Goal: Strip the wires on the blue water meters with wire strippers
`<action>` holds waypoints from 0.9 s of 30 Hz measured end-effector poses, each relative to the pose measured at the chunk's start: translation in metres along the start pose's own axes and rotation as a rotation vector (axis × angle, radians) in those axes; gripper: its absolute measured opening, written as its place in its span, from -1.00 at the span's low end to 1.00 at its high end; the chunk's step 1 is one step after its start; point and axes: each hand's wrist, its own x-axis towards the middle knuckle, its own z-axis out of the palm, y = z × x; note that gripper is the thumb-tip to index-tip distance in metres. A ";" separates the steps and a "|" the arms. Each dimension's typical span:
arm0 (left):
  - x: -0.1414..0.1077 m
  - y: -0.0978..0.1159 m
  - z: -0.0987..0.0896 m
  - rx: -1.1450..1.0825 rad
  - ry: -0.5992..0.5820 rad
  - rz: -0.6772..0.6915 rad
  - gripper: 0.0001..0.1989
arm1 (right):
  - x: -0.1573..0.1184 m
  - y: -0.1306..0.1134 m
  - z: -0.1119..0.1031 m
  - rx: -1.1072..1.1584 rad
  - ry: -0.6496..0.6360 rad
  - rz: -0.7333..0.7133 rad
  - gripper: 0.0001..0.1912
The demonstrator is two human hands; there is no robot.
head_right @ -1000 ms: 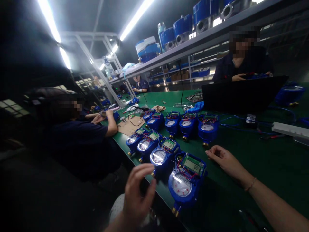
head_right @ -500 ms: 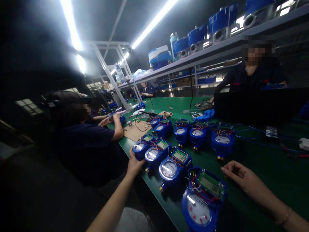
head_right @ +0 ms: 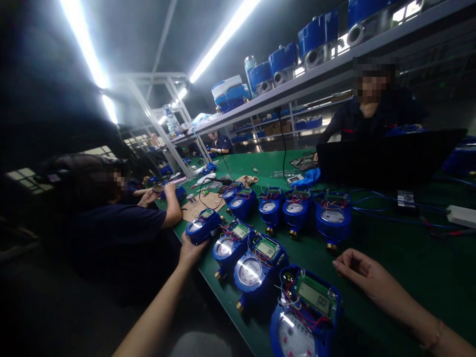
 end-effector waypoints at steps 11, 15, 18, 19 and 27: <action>0.040 0.016 0.021 -0.076 -0.003 0.049 -0.31 | -0.004 -0.003 -0.005 0.087 -0.160 0.003 -0.51; 0.021 0.024 0.009 -0.123 0.067 0.084 -0.13 | -0.008 -0.007 -0.005 0.081 -0.171 0.002 -0.50; -0.023 0.021 0.002 -0.200 0.128 0.143 -0.07 | -0.009 -0.008 -0.005 0.075 -0.173 0.002 -0.51; -0.044 0.018 0.001 -0.242 0.111 0.164 -0.13 | -0.009 -0.007 -0.005 0.071 -0.172 0.004 -0.52; -0.140 0.020 -0.009 -0.386 -0.204 0.250 -0.55 | -0.003 0.008 -0.004 0.084 -0.159 0.049 -0.56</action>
